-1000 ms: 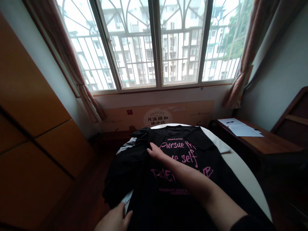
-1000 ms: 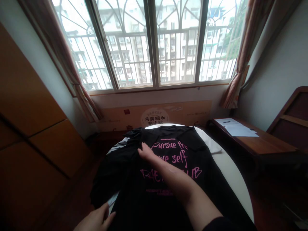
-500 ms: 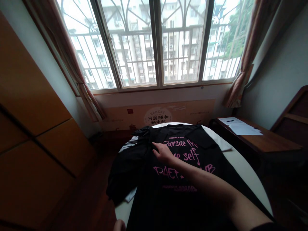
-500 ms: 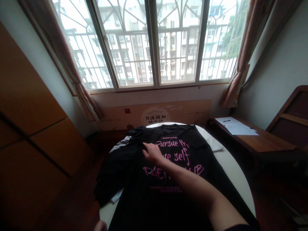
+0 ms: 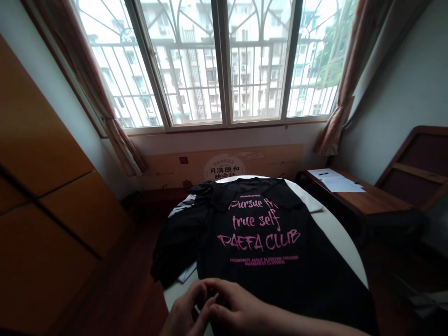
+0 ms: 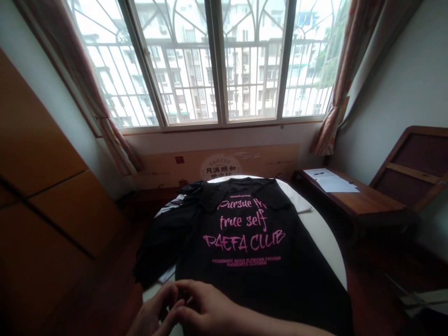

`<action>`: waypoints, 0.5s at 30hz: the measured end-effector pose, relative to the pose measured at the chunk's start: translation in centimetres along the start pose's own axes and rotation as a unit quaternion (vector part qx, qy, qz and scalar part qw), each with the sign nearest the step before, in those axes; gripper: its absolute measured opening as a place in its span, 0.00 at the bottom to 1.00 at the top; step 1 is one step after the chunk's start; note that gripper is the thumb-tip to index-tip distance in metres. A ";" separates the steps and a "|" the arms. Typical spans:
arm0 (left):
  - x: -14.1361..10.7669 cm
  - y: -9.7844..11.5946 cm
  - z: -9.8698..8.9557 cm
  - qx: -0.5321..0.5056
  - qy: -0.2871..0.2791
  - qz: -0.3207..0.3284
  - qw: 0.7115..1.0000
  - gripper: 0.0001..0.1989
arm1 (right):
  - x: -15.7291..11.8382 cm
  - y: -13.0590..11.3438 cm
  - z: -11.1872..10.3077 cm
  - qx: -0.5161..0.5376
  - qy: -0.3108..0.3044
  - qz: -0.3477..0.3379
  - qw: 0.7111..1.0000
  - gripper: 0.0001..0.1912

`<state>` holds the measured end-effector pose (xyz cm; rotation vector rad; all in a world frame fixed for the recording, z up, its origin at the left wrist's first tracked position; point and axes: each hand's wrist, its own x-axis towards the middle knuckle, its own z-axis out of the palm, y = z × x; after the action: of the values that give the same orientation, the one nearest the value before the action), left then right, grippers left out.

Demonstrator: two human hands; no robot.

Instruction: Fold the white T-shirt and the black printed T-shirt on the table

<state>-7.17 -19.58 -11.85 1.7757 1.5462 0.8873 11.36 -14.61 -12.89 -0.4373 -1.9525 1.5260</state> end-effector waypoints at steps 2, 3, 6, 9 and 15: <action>0.6 1.0 0.5 0.003 -0.020 -0.001 1.000 0.23 | 0.1 0.3 -0.1 0.043 0.039 -0.016 0.998 0.29; 0.9 1.5 0.5 0.004 -0.027 -0.008 1.000 0.24 | 0.2 0.5 -0.2 0.064 0.058 -0.013 0.996 0.29; 2.4 3.1 -0.9 0.004 -0.064 -0.022 0.998 0.28 | 0.4 1.3 -0.8 0.107 0.110 0.032 0.988 0.24; 6.6 4.6 -4.1 0.039 -0.078 -0.002 0.996 0.30 | 0.7 2.4 -1.0 0.122 0.145 0.090 0.978 0.16; 25.4 5.3 -7.7 0.328 0.006 -0.041 0.944 0.18 | 0.4 5.1 -0.6 0.134 0.112 0.114 0.978 0.22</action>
<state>-8.05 5.08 -0.73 2.1199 2.0670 0.3464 10.83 -12.51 -17.54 -0.7013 -1.5401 1.7696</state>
